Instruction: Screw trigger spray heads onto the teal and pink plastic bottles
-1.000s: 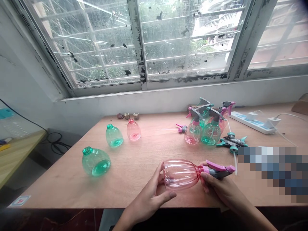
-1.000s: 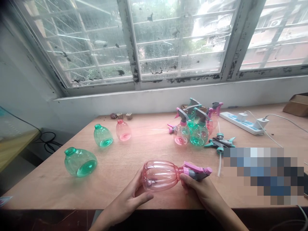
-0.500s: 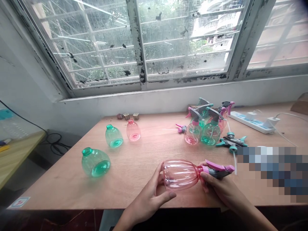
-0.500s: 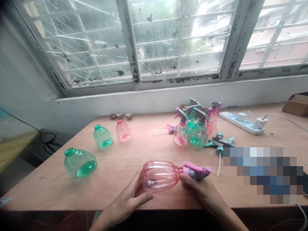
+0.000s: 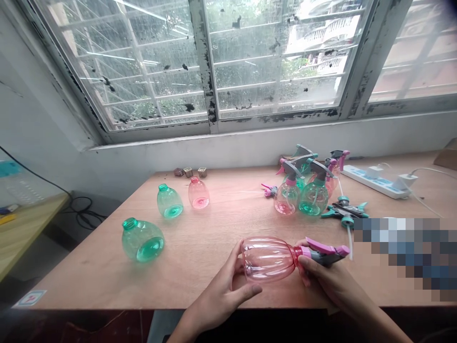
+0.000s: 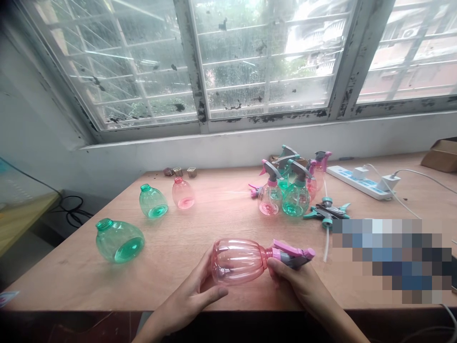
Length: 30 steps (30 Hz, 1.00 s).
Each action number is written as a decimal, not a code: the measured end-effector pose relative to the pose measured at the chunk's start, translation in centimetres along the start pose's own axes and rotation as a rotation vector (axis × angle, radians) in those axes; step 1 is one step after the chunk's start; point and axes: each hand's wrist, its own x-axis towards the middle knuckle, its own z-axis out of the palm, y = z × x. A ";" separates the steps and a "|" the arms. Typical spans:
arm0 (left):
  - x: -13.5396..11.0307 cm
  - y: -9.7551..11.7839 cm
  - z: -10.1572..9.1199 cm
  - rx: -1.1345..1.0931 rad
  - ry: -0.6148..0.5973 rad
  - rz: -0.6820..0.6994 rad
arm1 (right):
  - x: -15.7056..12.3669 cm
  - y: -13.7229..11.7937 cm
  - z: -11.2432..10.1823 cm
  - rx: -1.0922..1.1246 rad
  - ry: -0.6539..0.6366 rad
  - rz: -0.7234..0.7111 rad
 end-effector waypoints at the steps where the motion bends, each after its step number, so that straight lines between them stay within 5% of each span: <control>1: 0.0 0.0 0.0 -0.003 0.000 -0.001 | 0.0 0.0 0.0 -0.001 0.002 0.000; 30: 0.0 0.3 0.2 -0.018 0.006 0.005 | 0.2 0.3 -0.3 -0.066 -0.044 -0.002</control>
